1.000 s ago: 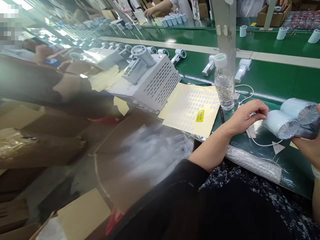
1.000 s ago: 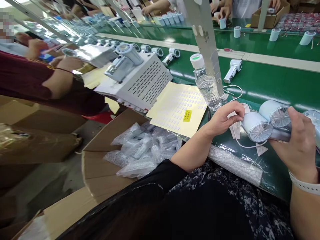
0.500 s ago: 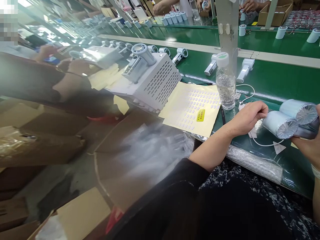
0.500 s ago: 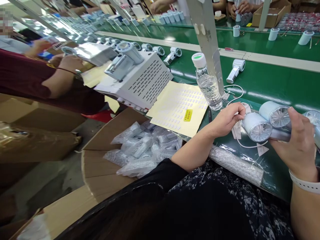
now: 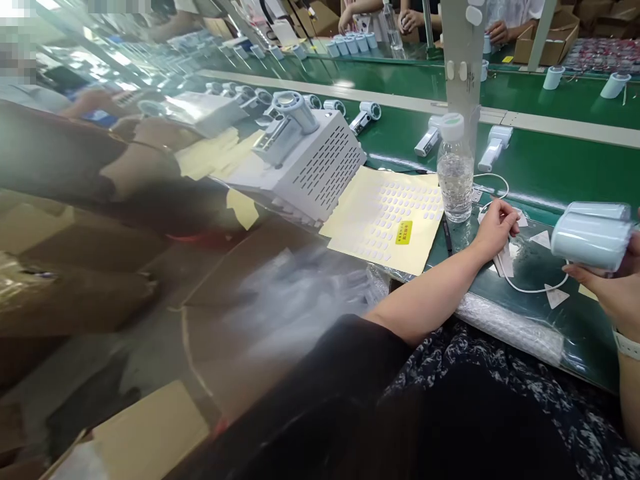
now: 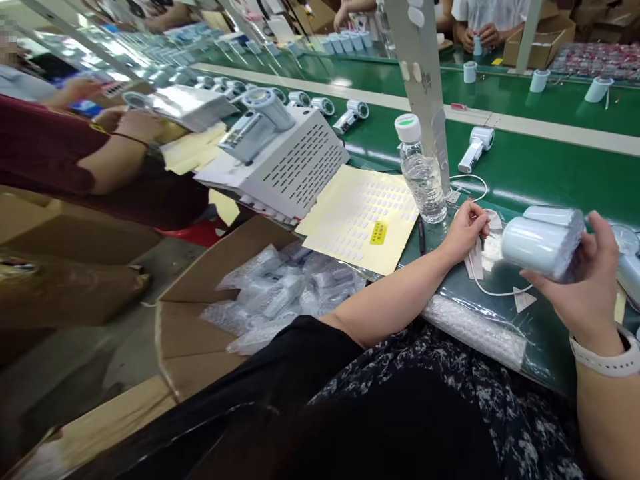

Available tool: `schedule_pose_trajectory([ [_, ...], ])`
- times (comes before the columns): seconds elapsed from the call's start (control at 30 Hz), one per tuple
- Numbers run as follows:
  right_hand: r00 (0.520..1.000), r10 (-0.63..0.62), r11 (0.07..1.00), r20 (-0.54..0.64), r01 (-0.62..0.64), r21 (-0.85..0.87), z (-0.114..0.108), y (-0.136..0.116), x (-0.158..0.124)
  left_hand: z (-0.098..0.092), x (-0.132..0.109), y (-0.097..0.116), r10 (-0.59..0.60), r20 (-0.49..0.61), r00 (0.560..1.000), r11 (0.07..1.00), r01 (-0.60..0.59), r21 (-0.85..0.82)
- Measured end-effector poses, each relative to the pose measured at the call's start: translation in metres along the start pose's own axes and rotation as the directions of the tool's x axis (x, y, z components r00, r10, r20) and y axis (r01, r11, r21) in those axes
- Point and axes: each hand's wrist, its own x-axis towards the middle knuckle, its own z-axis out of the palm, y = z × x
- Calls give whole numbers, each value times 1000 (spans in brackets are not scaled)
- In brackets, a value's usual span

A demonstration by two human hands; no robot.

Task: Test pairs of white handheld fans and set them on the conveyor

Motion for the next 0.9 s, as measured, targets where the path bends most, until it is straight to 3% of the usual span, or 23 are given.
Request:
schedule_pose_trajectory([
  [0.13, 974, 226, 927, -22, -208, 313, 17, -25, 2, 0, 2, 6, -17, -3, 1000, 997, 17, -76],
  [0.23, 920, 392, 798, 23, -352, 490, 19, -29, 5, -3, 3, 15, 15, -31, 999, 995, -18, -101],
  [0.4, 839, 518, 626, 166, -504, 595, 13, -26, 8, -5, 0, 22, 73, 37, 997, 993, -69, -91],
  [0.6, 826, 548, 640, 128, -514, 571, 16, -30, 9, -5, -3, 11, 61, 225, 973, 998, -63, 1],
  [0.7, 837, 535, 671, 115, -503, 545, 17, -28, 10, -6, 1, 4, 68, 241, 968, 996, -78, 35],
  [0.9, 841, 536, 685, 81, -489, 540, 13, -27, 10, -15, 17, 2, 275, 220, 936, 894, -333, 301],
])
